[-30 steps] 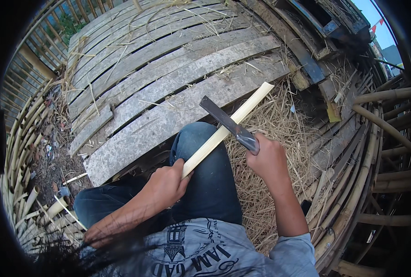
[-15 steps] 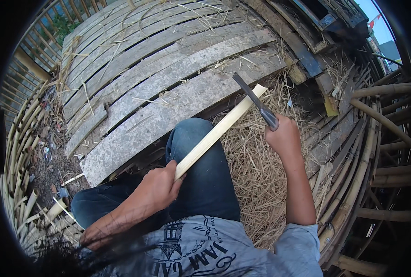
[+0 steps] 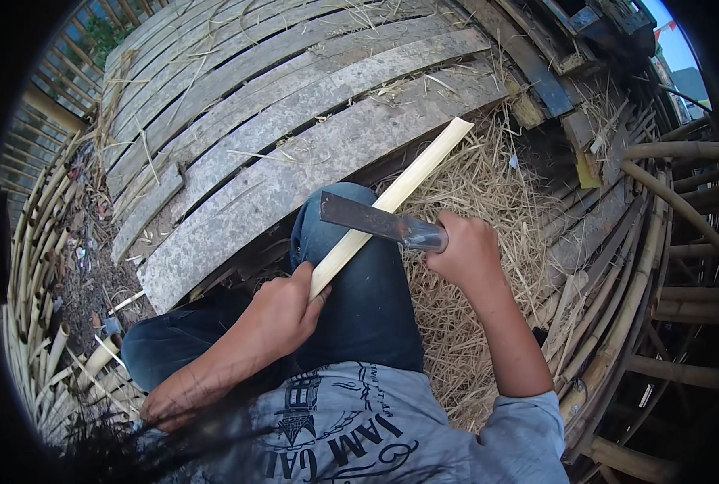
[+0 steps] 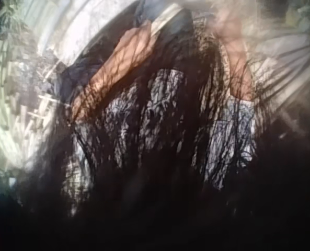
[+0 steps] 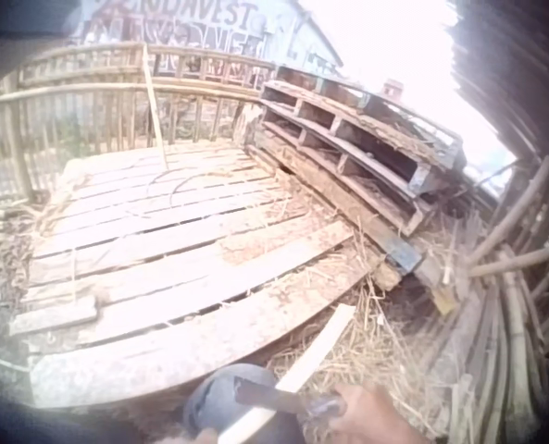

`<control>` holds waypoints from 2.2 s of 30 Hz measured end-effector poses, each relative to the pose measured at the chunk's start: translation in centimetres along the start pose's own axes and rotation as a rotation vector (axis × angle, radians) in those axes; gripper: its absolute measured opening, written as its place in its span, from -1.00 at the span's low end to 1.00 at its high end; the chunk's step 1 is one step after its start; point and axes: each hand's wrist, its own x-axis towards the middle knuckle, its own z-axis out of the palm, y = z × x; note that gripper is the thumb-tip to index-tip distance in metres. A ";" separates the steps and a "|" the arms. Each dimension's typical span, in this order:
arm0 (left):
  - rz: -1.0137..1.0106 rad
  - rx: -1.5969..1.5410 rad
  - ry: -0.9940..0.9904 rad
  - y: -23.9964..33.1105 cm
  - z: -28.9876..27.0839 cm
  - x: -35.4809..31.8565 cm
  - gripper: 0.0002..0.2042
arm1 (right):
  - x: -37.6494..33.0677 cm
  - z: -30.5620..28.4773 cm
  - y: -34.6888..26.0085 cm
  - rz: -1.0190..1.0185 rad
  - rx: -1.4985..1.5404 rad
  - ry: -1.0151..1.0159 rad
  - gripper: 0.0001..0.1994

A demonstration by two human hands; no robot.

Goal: The person whittles and scrapes a strip of bamboo using a cleaver.

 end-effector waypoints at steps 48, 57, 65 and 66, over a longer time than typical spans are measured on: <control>0.044 0.109 0.065 -0.5 0.4 0.2 -0.81 | -1.5 -2.4 -0.6 0.028 -0.200 0.116 -0.85; 0.078 0.074 0.081 -0.9 0.6 -0.3 -0.81 | -0.4 -1.1 1.6 0.037 -0.145 0.164 -0.84; 0.029 0.121 0.027 -0.2 0.1 -0.5 -0.79 | 1.3 -2.4 3.3 0.032 -0.241 0.240 -0.84; 0.048 0.120 0.051 -0.4 0.3 -0.5 -0.80 | 0.4 -2.0 2.2 0.021 -0.240 0.245 -0.84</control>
